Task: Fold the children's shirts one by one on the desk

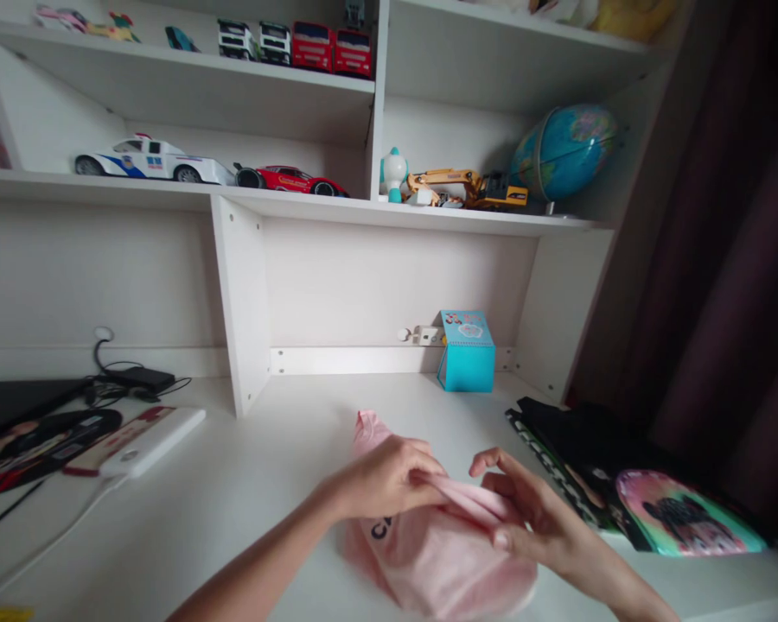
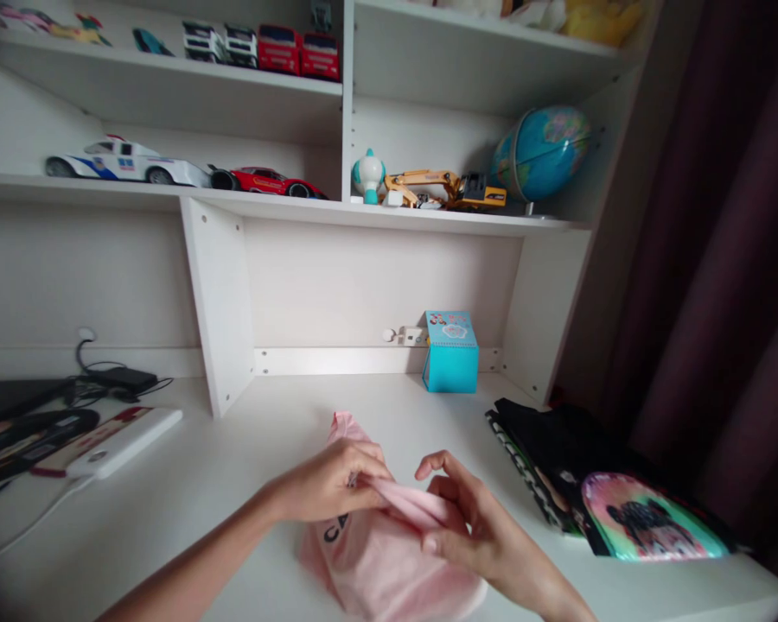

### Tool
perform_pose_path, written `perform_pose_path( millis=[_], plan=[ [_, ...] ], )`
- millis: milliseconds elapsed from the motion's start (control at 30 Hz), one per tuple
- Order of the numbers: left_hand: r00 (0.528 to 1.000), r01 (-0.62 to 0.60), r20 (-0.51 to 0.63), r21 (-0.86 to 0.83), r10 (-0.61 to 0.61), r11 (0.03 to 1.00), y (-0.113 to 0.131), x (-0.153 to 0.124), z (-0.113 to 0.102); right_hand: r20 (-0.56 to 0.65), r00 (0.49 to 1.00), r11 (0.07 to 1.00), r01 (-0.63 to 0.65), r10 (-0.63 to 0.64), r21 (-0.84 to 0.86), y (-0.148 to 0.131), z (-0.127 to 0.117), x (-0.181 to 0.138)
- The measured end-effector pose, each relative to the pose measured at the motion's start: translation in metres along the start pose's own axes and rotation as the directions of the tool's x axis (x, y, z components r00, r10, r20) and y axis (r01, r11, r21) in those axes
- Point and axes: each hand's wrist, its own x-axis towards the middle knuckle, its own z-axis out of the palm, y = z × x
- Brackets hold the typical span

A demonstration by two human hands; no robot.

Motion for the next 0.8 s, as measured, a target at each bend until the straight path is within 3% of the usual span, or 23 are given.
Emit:
perform_pose_path(
  millis=[133, 233, 300, 400, 567, 633, 733, 800],
  plan=[
    [0.985, -0.076, -0.145, 0.097, 0.090, 0.992, 0.025, 0.001, -0.013, -0.076, 0.996, 0.930, -0.078, 0.054, -0.360, -0.004, -0.005, -0.004],
    [0.970, -0.016, -0.243, 0.004, 0.017, 1.000, 0.030, -0.001, -0.020, -0.187, 0.982, 0.868, -0.122, 0.035, -0.481, -0.006, -0.006, -0.003],
    [0.921, 0.027, -0.388, -0.053, -0.045, 0.998, 0.030, -0.007, -0.028, -0.207, 0.978, 0.855, -0.138, 0.037, -0.499, -0.007, -0.010, -0.005],
    [0.817, 0.010, -0.576, -0.037, -0.030, 0.999, 0.035, -0.027, -0.053, -0.215, 0.975, 0.851, -0.151, 0.046, -0.503, -0.014, -0.028, -0.019],
    [0.685, -0.086, -0.726, 0.000, 0.059, 0.996, 0.054, -0.062, -0.086, -0.312, 0.948, 0.960, -0.026, -0.065, -0.279, -0.043, -0.061, -0.041],
    [0.704, -0.057, -0.710, -0.013, 0.031, 0.998, 0.057, -0.060, -0.082, -0.216, 0.972, 0.987, 0.058, -0.090, -0.147, -0.050, -0.051, -0.036],
    [0.833, 0.001, -0.551, -0.073, -0.041, 0.997, 0.057, -0.043, -0.064, 0.064, 0.997, 0.997, 0.056, -0.053, -0.049, -0.052, -0.009, -0.017],
    [0.897, -0.005, -0.440, -0.099, -0.039, 0.995, 0.059, -0.036, -0.057, 0.175, 0.983, 0.991, -0.041, 0.063, -0.128, -0.053, 0.017, -0.006]
  ],
)
